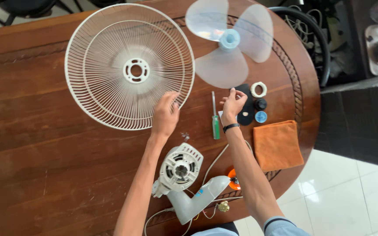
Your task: The person disassembles a white electric fan on a wooden table. They use a screwdriver to remove screws from the base, then detach the fan blades and front grille by hand, placing the parts on the table.
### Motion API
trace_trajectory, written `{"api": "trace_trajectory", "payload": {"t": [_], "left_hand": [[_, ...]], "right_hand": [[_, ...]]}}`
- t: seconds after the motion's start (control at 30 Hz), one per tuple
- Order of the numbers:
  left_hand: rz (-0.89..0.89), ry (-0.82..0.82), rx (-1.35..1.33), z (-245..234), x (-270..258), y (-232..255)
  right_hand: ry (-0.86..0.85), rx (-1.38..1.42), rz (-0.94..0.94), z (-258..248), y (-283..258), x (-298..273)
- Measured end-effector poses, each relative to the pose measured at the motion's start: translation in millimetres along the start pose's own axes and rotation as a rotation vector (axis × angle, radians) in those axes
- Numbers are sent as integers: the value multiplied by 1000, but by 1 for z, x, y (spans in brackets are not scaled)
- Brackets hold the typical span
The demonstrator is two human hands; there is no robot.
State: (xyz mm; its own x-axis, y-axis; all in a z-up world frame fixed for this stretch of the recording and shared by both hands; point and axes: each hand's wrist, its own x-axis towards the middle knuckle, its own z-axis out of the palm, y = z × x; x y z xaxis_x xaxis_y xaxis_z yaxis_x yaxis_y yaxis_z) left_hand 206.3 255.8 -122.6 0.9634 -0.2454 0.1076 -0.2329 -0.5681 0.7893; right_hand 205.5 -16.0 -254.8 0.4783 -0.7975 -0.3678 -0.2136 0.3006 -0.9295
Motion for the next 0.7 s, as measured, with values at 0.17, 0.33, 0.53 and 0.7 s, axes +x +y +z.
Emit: {"api": "trace_trajectory", "payload": {"t": [0.17,0.33,0.53,0.7], "left_hand": [[170,-291,350,46,25,25],[-70,-490,453,66,27,10],[7,-372,426,66,18,-28],[-38,-323,344,69,22,-28]], "right_hand": [[-81,-14,116,-17,-8,23],[-133,-61,153,-10,-12,34],[-113,-68,118,-13,-8,34],[-101,-30,121,-24,-1,29]]}}
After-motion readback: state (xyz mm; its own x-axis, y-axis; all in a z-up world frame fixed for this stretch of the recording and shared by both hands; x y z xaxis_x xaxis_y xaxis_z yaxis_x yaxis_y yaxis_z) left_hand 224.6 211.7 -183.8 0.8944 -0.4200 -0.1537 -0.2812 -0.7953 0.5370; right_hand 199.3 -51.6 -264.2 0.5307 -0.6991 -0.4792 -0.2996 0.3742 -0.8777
